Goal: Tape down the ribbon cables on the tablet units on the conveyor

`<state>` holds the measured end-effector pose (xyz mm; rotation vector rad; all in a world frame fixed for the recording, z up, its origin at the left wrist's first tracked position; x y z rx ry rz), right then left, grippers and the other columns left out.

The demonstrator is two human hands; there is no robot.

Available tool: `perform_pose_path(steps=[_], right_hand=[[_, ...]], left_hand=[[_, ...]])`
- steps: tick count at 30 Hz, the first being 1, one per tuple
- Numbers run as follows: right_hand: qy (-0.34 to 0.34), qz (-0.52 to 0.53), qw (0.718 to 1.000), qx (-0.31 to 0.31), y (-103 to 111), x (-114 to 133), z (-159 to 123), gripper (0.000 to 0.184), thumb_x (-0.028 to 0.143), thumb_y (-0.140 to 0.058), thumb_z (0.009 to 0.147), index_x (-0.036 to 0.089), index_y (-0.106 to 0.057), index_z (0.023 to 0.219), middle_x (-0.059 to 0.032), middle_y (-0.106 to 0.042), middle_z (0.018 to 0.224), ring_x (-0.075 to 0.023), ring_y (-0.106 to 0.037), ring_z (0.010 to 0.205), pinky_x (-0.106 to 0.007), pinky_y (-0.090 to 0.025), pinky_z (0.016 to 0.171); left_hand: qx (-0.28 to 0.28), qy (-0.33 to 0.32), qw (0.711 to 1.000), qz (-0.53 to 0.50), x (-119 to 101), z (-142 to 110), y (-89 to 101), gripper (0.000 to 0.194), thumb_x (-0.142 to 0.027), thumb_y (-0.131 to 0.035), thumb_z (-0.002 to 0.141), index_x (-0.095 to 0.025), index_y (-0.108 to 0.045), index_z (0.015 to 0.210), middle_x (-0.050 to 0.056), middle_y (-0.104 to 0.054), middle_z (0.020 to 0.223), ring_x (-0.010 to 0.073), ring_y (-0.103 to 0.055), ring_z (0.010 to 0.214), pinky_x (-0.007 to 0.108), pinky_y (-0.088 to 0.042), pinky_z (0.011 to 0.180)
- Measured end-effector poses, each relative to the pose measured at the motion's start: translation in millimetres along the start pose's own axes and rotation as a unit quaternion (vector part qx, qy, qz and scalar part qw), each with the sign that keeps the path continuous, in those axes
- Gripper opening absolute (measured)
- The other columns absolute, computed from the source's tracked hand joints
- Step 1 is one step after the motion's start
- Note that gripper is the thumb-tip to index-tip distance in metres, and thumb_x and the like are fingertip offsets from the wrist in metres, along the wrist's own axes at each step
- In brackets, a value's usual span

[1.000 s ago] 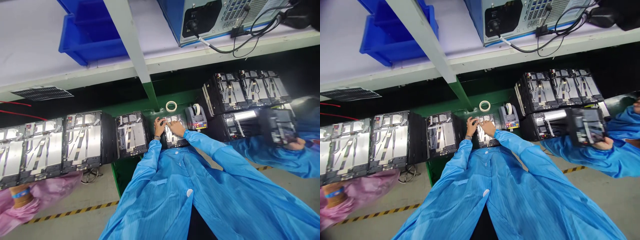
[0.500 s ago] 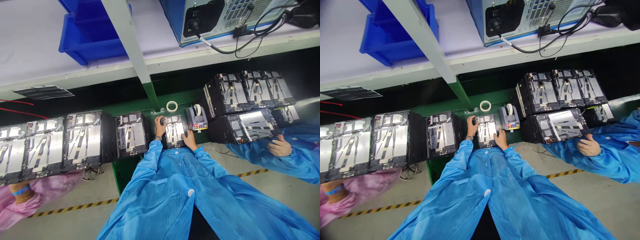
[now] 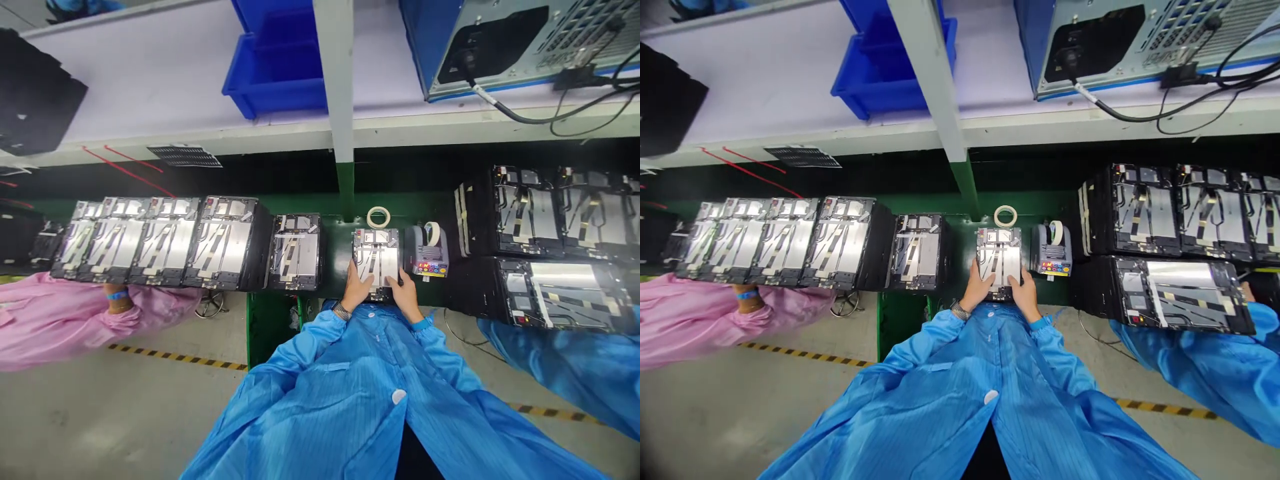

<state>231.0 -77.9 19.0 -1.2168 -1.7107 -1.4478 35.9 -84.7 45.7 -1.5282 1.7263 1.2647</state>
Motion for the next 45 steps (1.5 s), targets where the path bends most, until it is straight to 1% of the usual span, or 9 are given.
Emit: perform_pose_path(steps=[4,8,12,16,22,28,34,39,45], right_hand=[[0.069,0.005,0.997,0.044,5,80,-18,0.071,0.049,-0.062,0.096,0.017,-0.052,0.159,-0.0167,-0.061,0.150,-0.0322,-0.058,0.137,-0.051,-0.040,0.123],[0.168,0.033,0.974,0.146,-43,150,-29,0.077,0.043,-0.059,0.100,0.018,-0.036,0.169,-0.0162,-0.054,0.155,-0.0315,-0.047,0.148,-0.050,-0.034,0.128],[0.197,0.033,0.955,0.218,-119,177,-29,0.084,0.037,-0.059,0.098,0.020,-0.023,0.172,-0.0160,-0.052,0.145,-0.0326,-0.049,0.140,-0.053,-0.038,0.125],[0.210,-0.015,0.948,0.238,-170,178,-26,0.090,0.036,-0.064,0.093,0.023,-0.022,0.172,-0.0166,-0.048,0.142,-0.0374,-0.044,0.137,-0.060,-0.038,0.123],[0.219,0.001,0.942,0.256,-175,166,-21,0.083,0.038,-0.067,0.092,0.021,-0.035,0.167,-0.0159,-0.049,0.145,-0.0351,-0.044,0.140,-0.059,-0.037,0.123],[0.034,0.192,0.940,0.281,-92,78,-14,0.030,0.044,-0.074,0.088,0.017,-0.077,0.101,-0.0050,-0.074,0.088,-0.0195,-0.069,0.080,-0.036,-0.059,0.079],[-0.275,0.307,0.886,-0.213,51,-62,-14,0.019,0.029,-0.081,0.077,0.017,-0.067,0.079,0.0058,-0.059,0.054,-0.0085,-0.048,0.043,-0.017,-0.034,0.040],[-0.321,0.349,0.835,-0.280,61,-91,8,0.016,0.023,-0.075,0.085,0.018,-0.061,0.079,0.0057,-0.061,0.056,-0.0070,-0.050,0.043,-0.015,-0.040,0.039],[-0.344,0.387,0.798,-0.309,45,-93,20,0.018,0.019,-0.078,0.084,0.019,-0.061,0.079,0.0070,-0.059,0.057,-0.0063,-0.051,0.043,-0.014,-0.043,0.039]], left_hand=[[-0.063,-0.096,0.993,0.035,-44,-30,56.1,0.091,-0.043,-0.071,0.093,-0.020,-0.026,0.169,0.019,-0.031,0.173,0.0326,-0.027,0.164,0.049,-0.021,0.136],[-0.161,-0.175,0.963,0.124,-75,-33,155.9,0.069,-0.047,-0.064,0.100,-0.023,-0.042,0.161,0.017,-0.047,0.155,0.0310,-0.043,0.153,0.050,-0.030,0.132],[-0.235,-0.148,0.939,0.201,-72,-10,234.0,0.064,-0.047,-0.065,0.097,-0.019,-0.052,0.153,0.018,-0.057,0.141,0.0341,-0.052,0.143,0.051,-0.040,0.125],[-0.274,-0.071,0.918,0.278,-54,9,255.0,0.070,-0.048,-0.062,0.097,-0.010,-0.050,0.154,0.026,-0.058,0.145,0.0402,-0.054,0.143,0.053,-0.045,0.121],[-0.264,-0.036,0.907,0.325,-37,10,251.7,0.075,-0.047,-0.063,0.095,-0.003,-0.049,0.154,0.031,-0.060,0.141,0.0449,-0.058,0.138,0.059,-0.049,0.114],[-0.357,-0.202,0.877,0.249,-63,-14,242.7,0.049,-0.042,-0.062,0.099,-0.017,-0.061,0.141,0.018,-0.064,0.139,0.0326,-0.059,0.136,0.051,-0.046,0.120],[-0.173,-0.266,0.934,0.160,-84,-11,132.9,0.032,-0.038,-0.056,0.104,-0.023,-0.065,0.130,0.010,-0.068,0.133,0.0238,-0.066,0.124,0.040,-0.056,0.105],[0.030,-0.268,0.948,0.169,-56,19,36.6,0.025,-0.031,-0.061,0.100,-0.022,-0.069,0.121,0.011,-0.069,0.127,0.0251,-0.066,0.124,0.040,-0.055,0.108],[0.079,-0.230,0.949,0.201,-21,47,12.4,0.024,-0.027,-0.061,0.098,-0.022,-0.071,0.119,0.012,-0.069,0.127,0.0258,-0.065,0.124,0.042,-0.052,0.110]])
Point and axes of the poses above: each hand's wrist, its own z-axis towards the middle knuckle, its own y-axis out of the back of the hand, x = y × z, the point moved 4 cm from there along z, towards the middle knuckle
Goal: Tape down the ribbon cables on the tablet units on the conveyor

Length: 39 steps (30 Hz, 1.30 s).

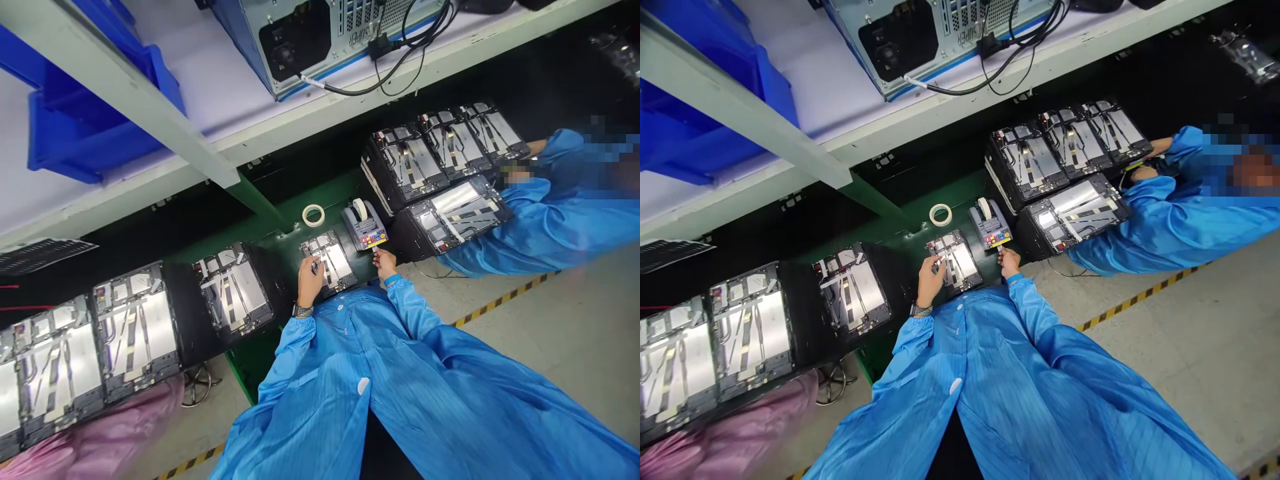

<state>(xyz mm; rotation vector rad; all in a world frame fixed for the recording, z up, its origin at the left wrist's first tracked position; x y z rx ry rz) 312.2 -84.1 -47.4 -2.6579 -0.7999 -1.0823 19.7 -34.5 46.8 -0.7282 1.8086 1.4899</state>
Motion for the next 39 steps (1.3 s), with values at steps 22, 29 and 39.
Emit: perform_pose_path(steps=[22,29,39], right_hand=[[0.026,0.024,0.997,-0.067,13,-14,-22,0.029,0.011,-0.070,0.079,0.025,-0.049,0.093,0.0093,-0.056,0.067,-0.0090,-0.056,0.055,-0.017,-0.051,0.050],[0.289,-0.171,0.921,0.198,12,-22,-71,0.049,0.032,-0.068,0.087,0.023,-0.055,0.134,-0.0017,-0.066,0.100,-0.0151,-0.063,0.081,-0.024,-0.055,0.066],[0.465,-0.418,0.737,0.258,-133,21,-58,0.069,0.016,-0.052,0.098,0.014,-0.031,0.163,-0.0205,-0.045,0.150,-0.0282,-0.058,0.128,-0.045,-0.053,0.110]], left_hand=[[-0.037,0.048,0.994,0.088,18,42,-45.6,0.044,-0.020,-0.062,0.092,-0.016,-0.061,0.136,0.022,-0.048,0.154,0.0370,-0.041,0.149,0.053,-0.031,0.127],[0.003,0.019,0.991,0.129,-3,93,-81.2,0.065,-0.033,-0.075,0.088,-0.013,-0.054,0.146,0.026,-0.037,0.166,0.0424,-0.024,0.160,0.064,-0.008,0.131],[0.075,0.033,0.985,0.151,19,116,-74.7,0.053,-0.026,-0.069,0.092,-0.023,-0.060,0.144,0.017,-0.060,0.153,0.0372,-0.044,0.148,0.062,-0.014,0.129]])
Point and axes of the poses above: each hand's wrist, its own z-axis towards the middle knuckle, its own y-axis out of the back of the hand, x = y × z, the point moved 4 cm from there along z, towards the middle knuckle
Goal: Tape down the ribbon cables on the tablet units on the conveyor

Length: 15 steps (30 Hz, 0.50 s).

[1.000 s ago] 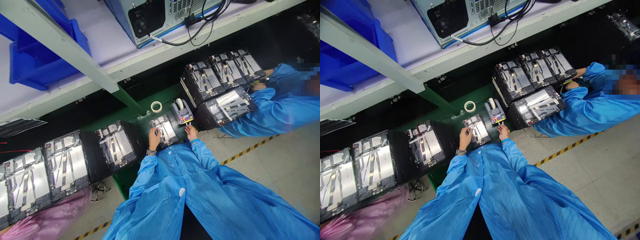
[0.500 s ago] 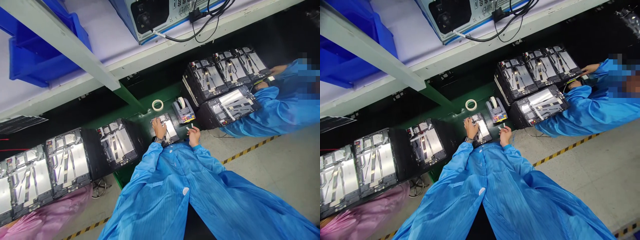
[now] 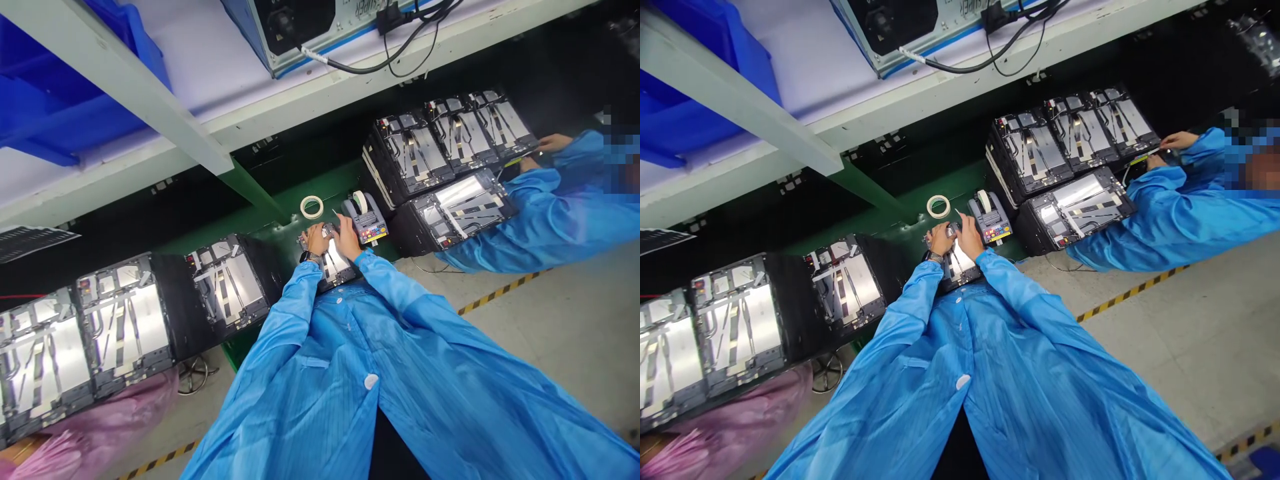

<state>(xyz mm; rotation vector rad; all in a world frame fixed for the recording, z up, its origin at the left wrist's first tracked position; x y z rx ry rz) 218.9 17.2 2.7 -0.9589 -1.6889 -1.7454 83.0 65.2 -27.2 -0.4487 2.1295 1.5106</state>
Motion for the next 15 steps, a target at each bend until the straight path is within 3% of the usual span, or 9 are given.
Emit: perform_pose_path(steps=[5,15], right_hand=[[0.024,-0.190,0.972,0.136,-9,3,52,0.079,0.010,-0.058,0.094,0.021,-0.027,0.166,-0.0205,-0.047,0.150,-0.0337,-0.056,0.134,-0.047,-0.055,0.104],[0.069,-0.278,0.934,0.214,-5,-5,57,0.082,0.017,-0.058,0.099,0.026,-0.019,0.171,-0.0197,-0.049,0.148,-0.0327,-0.057,0.133,-0.041,-0.056,0.099]], left_hand=[[0.004,0.017,0.999,0.049,4,3,-3.7,0.049,-0.029,-0.064,0.097,-0.034,-0.061,0.145,0.007,-0.061,0.154,0.0320,-0.047,0.147,0.053,-0.021,0.128],[0.012,0.025,0.999,0.041,11,9,-3.2,0.050,-0.035,-0.067,0.096,-0.034,-0.062,0.145,0.005,-0.063,0.152,0.0304,-0.048,0.144,0.048,-0.023,0.124]])
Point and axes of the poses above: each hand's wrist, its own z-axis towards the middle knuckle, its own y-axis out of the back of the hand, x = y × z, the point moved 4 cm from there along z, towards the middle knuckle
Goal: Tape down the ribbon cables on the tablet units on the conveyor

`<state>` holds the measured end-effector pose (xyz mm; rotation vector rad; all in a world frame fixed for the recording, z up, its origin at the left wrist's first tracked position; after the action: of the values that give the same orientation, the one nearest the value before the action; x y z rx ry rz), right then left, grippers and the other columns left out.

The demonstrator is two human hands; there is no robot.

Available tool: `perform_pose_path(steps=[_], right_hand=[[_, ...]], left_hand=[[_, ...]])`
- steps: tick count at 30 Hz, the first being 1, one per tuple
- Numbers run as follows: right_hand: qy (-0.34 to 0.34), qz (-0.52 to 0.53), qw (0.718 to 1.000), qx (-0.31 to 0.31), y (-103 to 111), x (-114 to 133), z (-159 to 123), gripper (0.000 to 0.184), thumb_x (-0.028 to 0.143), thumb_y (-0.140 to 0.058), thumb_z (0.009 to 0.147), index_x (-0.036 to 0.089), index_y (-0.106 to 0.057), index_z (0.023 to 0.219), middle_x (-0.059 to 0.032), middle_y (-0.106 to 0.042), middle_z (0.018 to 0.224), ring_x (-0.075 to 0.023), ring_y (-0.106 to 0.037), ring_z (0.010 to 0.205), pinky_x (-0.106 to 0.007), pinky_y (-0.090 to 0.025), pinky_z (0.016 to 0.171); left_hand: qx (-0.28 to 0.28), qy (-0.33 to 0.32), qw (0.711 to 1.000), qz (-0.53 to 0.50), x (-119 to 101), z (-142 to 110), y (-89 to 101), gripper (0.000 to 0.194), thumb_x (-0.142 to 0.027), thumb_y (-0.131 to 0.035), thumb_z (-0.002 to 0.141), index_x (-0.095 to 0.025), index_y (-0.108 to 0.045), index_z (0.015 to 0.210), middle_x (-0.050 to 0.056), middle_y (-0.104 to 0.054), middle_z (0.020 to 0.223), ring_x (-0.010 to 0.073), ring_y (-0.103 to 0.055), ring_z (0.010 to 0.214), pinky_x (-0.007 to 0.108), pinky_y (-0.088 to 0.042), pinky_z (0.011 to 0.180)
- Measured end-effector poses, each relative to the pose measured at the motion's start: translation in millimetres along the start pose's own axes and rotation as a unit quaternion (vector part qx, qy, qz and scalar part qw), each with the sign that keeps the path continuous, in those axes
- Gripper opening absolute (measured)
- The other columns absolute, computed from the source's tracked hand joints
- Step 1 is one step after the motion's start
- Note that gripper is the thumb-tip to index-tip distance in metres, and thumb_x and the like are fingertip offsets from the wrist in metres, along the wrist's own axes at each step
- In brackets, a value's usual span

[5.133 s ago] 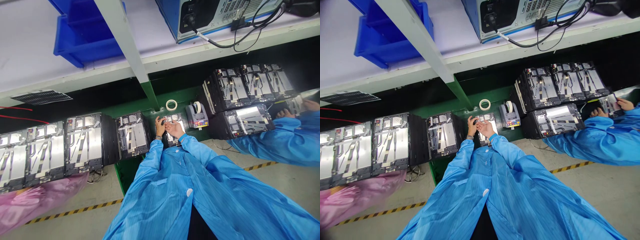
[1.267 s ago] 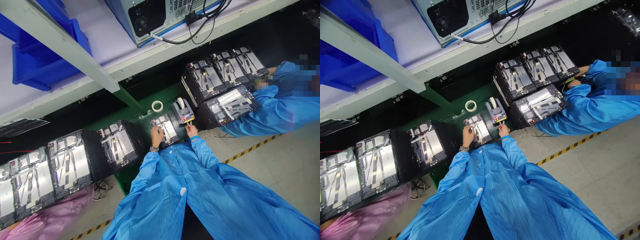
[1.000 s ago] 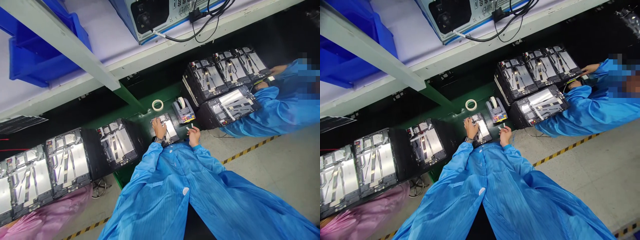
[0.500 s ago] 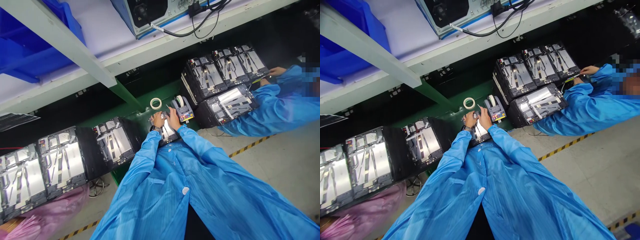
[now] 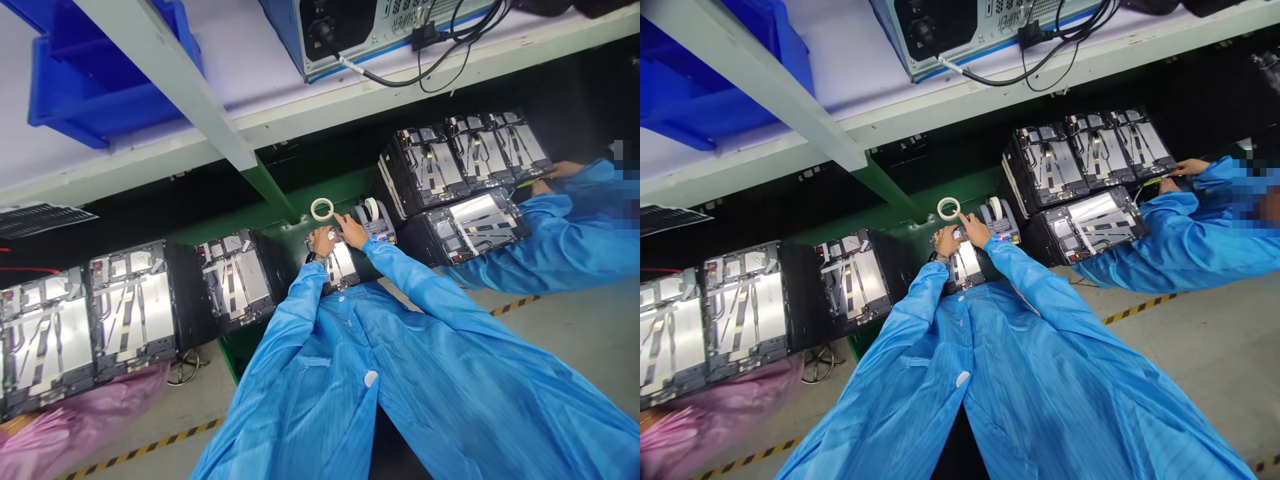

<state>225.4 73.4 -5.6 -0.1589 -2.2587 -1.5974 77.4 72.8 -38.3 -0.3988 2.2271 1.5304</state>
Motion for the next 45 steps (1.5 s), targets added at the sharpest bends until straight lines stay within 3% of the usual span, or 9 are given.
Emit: perform_pose_path(steps=[13,21,30,40,45], right_hand=[[0.044,-0.044,0.998,0.006,-4,-4,5,0.085,0.018,-0.058,0.099,0.029,-0.016,0.172,-0.0189,-0.053,0.142,-0.0339,-0.059,0.126,-0.042,-0.057,0.095],[0.085,-0.094,0.992,0.016,5,0,11,0.093,0.022,-0.067,0.096,0.029,-0.015,0.172,-0.0209,-0.052,0.144,-0.0383,-0.056,0.129,-0.044,-0.056,0.093],[0.045,-0.009,0.999,-0.006,14,-5,17,0.096,0.020,-0.066,0.096,0.024,-0.007,0.173,-0.0197,-0.058,0.138,-0.0352,-0.059,0.128,-0.046,-0.052,0.102],[0.089,-0.075,0.993,0.035,14,3,13,0.097,0.024,-0.072,0.092,0.025,-0.017,0.172,-0.0201,-0.055,0.143,-0.0374,-0.055,0.130,-0.045,-0.052,0.102],[0.072,-0.045,0.996,0.035,18,0,18,0.101,0.022,-0.073,0.090,0.024,-0.015,0.173,-0.0203,-0.055,0.145,-0.0365,-0.057,0.132,-0.047,-0.049,0.105]], left_hand=[[-0.003,-0.008,1.000,-0.007,3,3,1.1,0.046,-0.037,-0.070,0.095,-0.034,-0.064,0.140,0.005,-0.065,0.148,0.0298,-0.051,0.140,0.046,-0.026,0.121],[-0.004,-0.014,1.000,0.001,3,4,-0.4,0.045,-0.036,-0.072,0.093,-0.034,-0.065,0.138,0.007,-0.067,0.144,0.0316,-0.051,0.139,0.048,-0.028,0.119],[0.012,0.022,1.000,-0.015,2,9,2.4,0.046,-0.036,-0.077,0.087,-0.036,-0.068,0.132,0.006,-0.068,0.138,0.0309,-0.053,0.137,0.048,-0.030,0.119],[0.013,0.007,1.000,-0.011,1,4,7.1,0.046,-0.042,-0.074,0.092,-0.035,-0.066,0.137,0.006,-0.067,0.141,0.0302,-0.053,0.138,0.045,-0.030,0.119],[0.019,0.018,1.000,-0.010,-3,4,9.6,0.048,-0.038,-0.076,0.090,-0.035,-0.067,0.136,0.007,-0.067,0.142,0.0319,-0.052,0.138,0.047,-0.030,0.119]])
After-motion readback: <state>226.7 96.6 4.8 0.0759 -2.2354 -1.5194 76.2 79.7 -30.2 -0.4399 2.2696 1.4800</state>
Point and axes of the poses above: each hand's wrist, its own z-axis towards the middle knuckle, its own y-axis out of the back of the hand, x = y × z, the point moved 4 cm from there along z, towards the middle knuckle
